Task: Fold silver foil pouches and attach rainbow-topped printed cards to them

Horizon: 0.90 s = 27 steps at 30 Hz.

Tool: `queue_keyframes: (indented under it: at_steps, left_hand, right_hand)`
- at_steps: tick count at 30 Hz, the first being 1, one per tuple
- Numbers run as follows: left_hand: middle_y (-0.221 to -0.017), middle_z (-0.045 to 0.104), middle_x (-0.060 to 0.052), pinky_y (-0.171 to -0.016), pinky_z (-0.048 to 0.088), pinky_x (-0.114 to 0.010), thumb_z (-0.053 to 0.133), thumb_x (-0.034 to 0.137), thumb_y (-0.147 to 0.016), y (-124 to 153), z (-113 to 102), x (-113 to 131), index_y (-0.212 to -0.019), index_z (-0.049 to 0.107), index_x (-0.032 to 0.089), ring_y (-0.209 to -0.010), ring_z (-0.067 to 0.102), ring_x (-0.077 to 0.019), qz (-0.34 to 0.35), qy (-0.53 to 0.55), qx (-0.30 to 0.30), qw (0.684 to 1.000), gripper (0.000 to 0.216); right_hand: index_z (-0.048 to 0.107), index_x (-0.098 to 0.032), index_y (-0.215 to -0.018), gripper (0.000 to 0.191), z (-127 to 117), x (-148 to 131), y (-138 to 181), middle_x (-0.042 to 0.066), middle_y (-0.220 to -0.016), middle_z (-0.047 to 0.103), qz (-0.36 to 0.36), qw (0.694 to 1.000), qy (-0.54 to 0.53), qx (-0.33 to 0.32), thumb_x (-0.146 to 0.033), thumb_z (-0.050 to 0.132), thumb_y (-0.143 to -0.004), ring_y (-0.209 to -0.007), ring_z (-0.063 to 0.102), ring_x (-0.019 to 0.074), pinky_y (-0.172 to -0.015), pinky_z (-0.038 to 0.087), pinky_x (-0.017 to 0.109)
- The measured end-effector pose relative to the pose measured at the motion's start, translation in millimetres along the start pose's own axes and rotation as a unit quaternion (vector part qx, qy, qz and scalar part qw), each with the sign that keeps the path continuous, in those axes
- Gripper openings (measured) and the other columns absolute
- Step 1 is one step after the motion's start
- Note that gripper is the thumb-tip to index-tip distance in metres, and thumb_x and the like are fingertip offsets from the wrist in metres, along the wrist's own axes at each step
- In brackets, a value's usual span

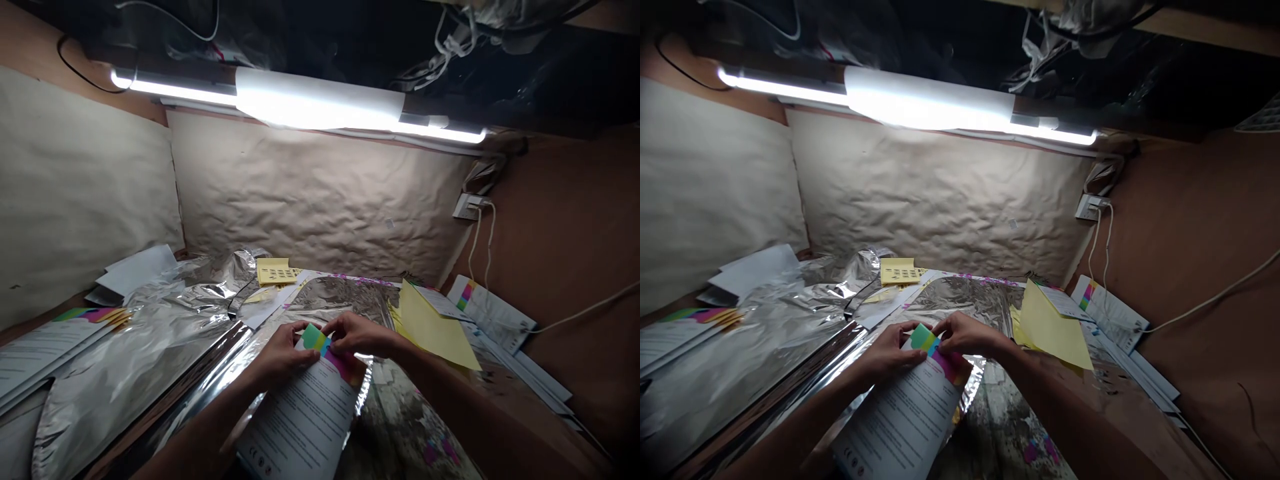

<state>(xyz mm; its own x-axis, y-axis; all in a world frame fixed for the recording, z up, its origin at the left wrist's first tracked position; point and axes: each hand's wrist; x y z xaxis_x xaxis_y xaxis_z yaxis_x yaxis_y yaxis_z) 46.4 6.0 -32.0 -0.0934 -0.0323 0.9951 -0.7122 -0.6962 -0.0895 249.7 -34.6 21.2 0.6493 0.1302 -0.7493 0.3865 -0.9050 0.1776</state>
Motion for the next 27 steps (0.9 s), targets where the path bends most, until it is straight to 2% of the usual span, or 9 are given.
queue_keyframes:
  at_steps: [4, 9, 11, 14, 16, 17, 19, 22, 27]
  left_hand:
    - [-0.091, 0.072, -0.007, -0.070, 0.048, -0.028, 0.081, 0.027, -0.067, 1.6, 2.1, 4.6, -0.114, 0.065, 0.012, -0.080, 0.066, -0.0209, 0.005, 0.013, -0.019, 1.000, 0.052]
    - [-0.093, 0.072, -0.007, -0.073, 0.049, -0.029, 0.078, 0.025, -0.069, 2.5, 0.5, 5.0, -0.115, 0.065, 0.013, -0.088, 0.066, -0.0235, 0.038, -0.036, 0.028, 0.998, 0.049]
    - [-0.095, 0.071, -0.006, -0.074, 0.049, -0.029, 0.077, 0.024, -0.070, 2.1, -0.5, 5.2, -0.116, 0.065, 0.014, -0.088, 0.066, -0.0229, 0.041, -0.046, 0.041, 0.997, 0.049]
    - [-0.095, 0.071, -0.007, -0.074, 0.049, -0.029, 0.078, 0.024, -0.070, 0.9, -2.1, 4.5, -0.119, 0.062, 0.014, -0.087, 0.066, -0.0222, 0.035, -0.033, 0.036, 0.998, 0.053]
    - [-0.091, 0.072, -0.007, -0.071, 0.049, -0.029, 0.080, 0.026, -0.068, -0.4, -3.3, 2.8, -0.122, 0.058, 0.013, -0.081, 0.066, -0.0211, 0.010, -0.008, 0.021, 1.000, 0.059]
    - [-0.089, 0.071, -0.007, -0.069, 0.048, -0.028, 0.081, 0.026, -0.068, -1.1, -4.1, 1.8, -0.123, 0.057, 0.012, -0.079, 0.066, -0.0202, 0.000, 0.002, 0.015, 1.000, 0.062]
    - [-0.089, 0.071, -0.006, -0.069, 0.048, -0.028, 0.084, 0.028, -0.066, -2.4, -5.9, -0.2, -0.125, 0.056, 0.012, -0.077, 0.066, -0.0189, -0.010, 0.015, 0.009, 1.000, 0.066]
    - [-0.092, 0.072, -0.008, -0.074, 0.049, -0.029, 0.086, 0.029, -0.065, -3.8, -8.0, -2.2, -0.125, 0.056, 0.012, -0.080, 0.067, -0.0192, -0.019, 0.043, 0.006, 0.999, 0.069]
    - [-0.095, 0.073, -0.010, -0.075, 0.050, -0.029, 0.086, 0.029, -0.067, -3.2, -6.8, -1.6, -0.117, 0.061, 0.011, -0.080, 0.067, -0.0191, -0.023, 0.099, -0.015, 0.995, 0.059]
  right_hand:
    - [0.075, -0.016, -0.097, 0.037, -3.2, -2.3, 0.0, -0.003, -0.067, 0.061, -0.001, 1.000, 0.002, -0.011, -0.011, 0.055, -0.067, -0.057, 0.048, 0.0095, -0.052, 0.035, 0.018]
    - [0.074, -0.017, -0.089, 0.026, 22.9, -7.7, -7.4, 0.002, -0.077, 0.065, 0.002, 0.992, 0.061, 0.113, -0.016, 0.061, -0.068, -0.074, 0.056, 0.0170, -0.063, 0.038, 0.023]
    - [0.073, -0.020, -0.094, 0.027, 25.5, -8.9, -8.8, 0.002, -0.088, 0.068, -0.016, 0.990, 0.052, 0.128, -0.018, 0.060, -0.070, -0.083, 0.057, 0.0187, -0.069, 0.039, 0.024]
    - [0.072, -0.020, -0.102, 0.035, 15.4, -5.3, -7.7, 0.000, -0.086, 0.068, -0.015, 0.992, -0.119, 0.035, -0.017, 0.064, -0.068, -0.072, 0.057, 0.0138, -0.064, 0.039, 0.021]
    - [0.071, -0.016, -0.104, 0.038, 6.7, 1.3, -5.5, -0.001, -0.079, 0.066, 0.011, 0.959, -0.281, -0.028, -0.018, 0.071, -0.066, -0.063, 0.054, 0.0107, -0.060, 0.039, 0.020]
    - [0.072, -0.014, -0.102, 0.038, 3.8, 5.5, -4.3, 0.000, -0.078, 0.066, 0.022, 0.939, -0.341, -0.038, -0.020, 0.076, -0.065, -0.063, 0.055, 0.0104, -0.061, 0.040, 0.021]
    - [0.073, -0.012, -0.094, 0.033, 2.1, 14.2, -1.7, 0.002, -0.079, 0.067, 0.021, 0.910, -0.412, -0.031, -0.026, 0.082, -0.066, -0.068, 0.059, 0.0113, -0.068, 0.044, 0.022]
    - [0.073, -0.011, -0.086, 0.032, 7.3, 26.1, 2.4, 0.004, -0.078, 0.069, 0.010, 0.893, -0.450, -0.013, -0.038, 0.082, -0.071, -0.070, 0.062, 0.0124, -0.073, 0.046, 0.025]
    - [0.072, -0.011, -0.104, 0.041, 21.5, 39.1, 8.3, 0.007, -0.084, 0.073, 0.002, 0.860, -0.510, 0.004, -0.029, 0.085, -0.070, -0.073, 0.067, 0.0144, -0.073, 0.049, 0.026]
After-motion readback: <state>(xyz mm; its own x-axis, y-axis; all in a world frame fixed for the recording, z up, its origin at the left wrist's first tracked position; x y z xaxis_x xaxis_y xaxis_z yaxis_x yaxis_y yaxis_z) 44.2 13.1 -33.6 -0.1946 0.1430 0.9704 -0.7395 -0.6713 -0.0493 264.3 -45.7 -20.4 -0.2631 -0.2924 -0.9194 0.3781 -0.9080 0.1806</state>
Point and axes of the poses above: each hand's wrist, its own y-axis away from the middle knuckle, its own z-axis out of the palm, x = y × z
